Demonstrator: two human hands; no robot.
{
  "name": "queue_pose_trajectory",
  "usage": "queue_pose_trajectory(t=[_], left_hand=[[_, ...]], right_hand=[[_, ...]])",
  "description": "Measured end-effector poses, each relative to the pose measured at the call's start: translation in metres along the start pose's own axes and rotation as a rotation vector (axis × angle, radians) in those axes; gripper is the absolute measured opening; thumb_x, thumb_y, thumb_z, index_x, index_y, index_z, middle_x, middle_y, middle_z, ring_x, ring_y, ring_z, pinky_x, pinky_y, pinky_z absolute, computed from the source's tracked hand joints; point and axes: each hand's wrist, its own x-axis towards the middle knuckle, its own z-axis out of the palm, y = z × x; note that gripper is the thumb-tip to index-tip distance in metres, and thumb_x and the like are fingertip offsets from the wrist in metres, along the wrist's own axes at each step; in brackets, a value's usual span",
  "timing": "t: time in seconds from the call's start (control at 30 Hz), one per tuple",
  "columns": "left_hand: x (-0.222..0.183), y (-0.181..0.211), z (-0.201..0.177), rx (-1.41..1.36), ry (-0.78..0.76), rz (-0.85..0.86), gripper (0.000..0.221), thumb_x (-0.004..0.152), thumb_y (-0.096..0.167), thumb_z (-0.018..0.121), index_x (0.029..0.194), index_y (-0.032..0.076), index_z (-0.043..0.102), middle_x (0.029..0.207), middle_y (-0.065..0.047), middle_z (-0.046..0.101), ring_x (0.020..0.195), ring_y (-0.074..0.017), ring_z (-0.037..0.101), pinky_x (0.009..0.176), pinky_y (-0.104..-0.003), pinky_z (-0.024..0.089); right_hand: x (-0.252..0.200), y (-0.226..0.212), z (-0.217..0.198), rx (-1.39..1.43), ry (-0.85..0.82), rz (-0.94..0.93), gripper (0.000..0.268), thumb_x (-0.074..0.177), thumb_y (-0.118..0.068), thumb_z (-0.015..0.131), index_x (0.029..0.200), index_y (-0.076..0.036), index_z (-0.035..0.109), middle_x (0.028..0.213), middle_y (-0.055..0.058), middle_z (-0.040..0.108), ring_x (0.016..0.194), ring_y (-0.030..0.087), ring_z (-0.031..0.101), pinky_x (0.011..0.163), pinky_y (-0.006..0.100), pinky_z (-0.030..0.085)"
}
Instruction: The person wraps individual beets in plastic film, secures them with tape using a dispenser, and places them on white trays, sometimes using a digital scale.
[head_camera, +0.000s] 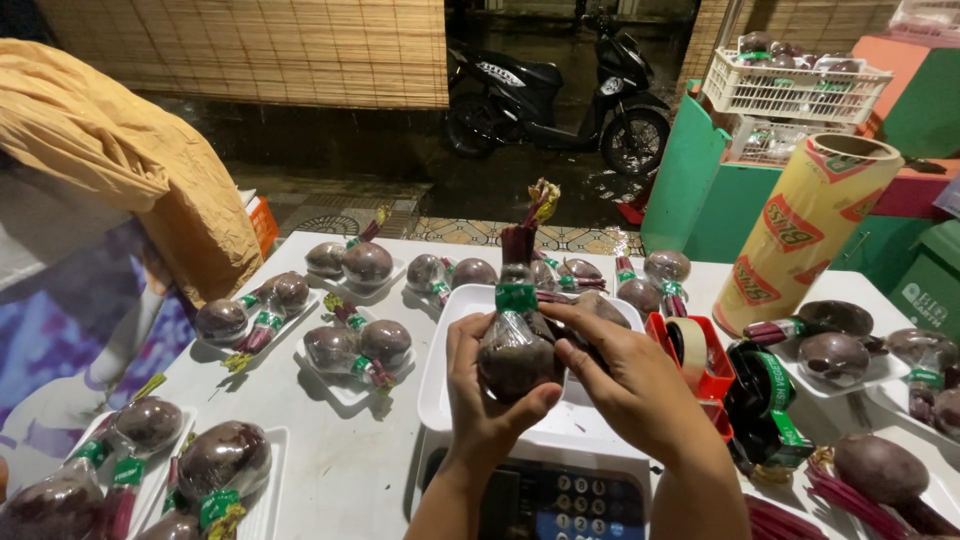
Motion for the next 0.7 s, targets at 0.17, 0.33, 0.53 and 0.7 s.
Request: queue_pose_trajectory(t=[0.17,0.33,0.53,0.7], left_hand=[[0.0002,0.0001,-0.0013,0.195,0.035,0.094,0.083,0.070,0.060,0.076,0.126,0.001,0.057,0.119,-0.015,0.051,0.116,-0.0284,0.055,0.101,-0.038,0.055],[0.0005,0.0030,-0.0023,0.288,0.031,0.136,0.079,0.071,0.055,0.076,0.126,0.002,0.057,0.117,-0.015,0.053,0.115,-0.0289,0.054,0.100,-0.039,0.054],[-0.0004,0.0005,-0.0030,0.300,0.027,0.128,0.083,0.069,0.055,0.077,0.128,0.001,0.055,0.120,-0.017,0.051,0.118,-0.0312,0.055,0.102,-0.040,0.055],[-0.0028,-0.0051,-0.0040,0.266,0.005,0.167,0.085,0.070,0.050,0.081,0.132,0.002,0.048,0.125,-0.018,0.051,0.118,-0.0325,0.056,0.102,-0.041,0.053]], right_hand=[[0.0004,-0.0025,0.0010,-0.049,-0.012,0.059,0.049,0.095,-0.042,0.049,0.142,-0.033,0.061,0.138,0.000,0.072,0.121,0.023,0.068,0.091,0.038,0.054],[0.0023,-0.0002,0.0016,-0.047,-0.009,0.042,0.049,0.094,-0.039,0.051,0.141,-0.030,0.062,0.140,-0.001,0.071,0.123,0.021,0.069,0.092,0.037,0.053],[0.0036,0.0017,0.0014,-0.047,-0.010,0.055,0.049,0.094,-0.040,0.051,0.140,-0.032,0.062,0.138,-0.001,0.072,0.122,0.021,0.070,0.092,0.036,0.053],[0.0028,0.0056,0.0046,-0.043,0.074,-0.046,0.045,0.093,-0.033,0.056,0.138,-0.028,0.065,0.136,0.001,0.073,0.120,0.023,0.070,0.090,0.037,0.054]])
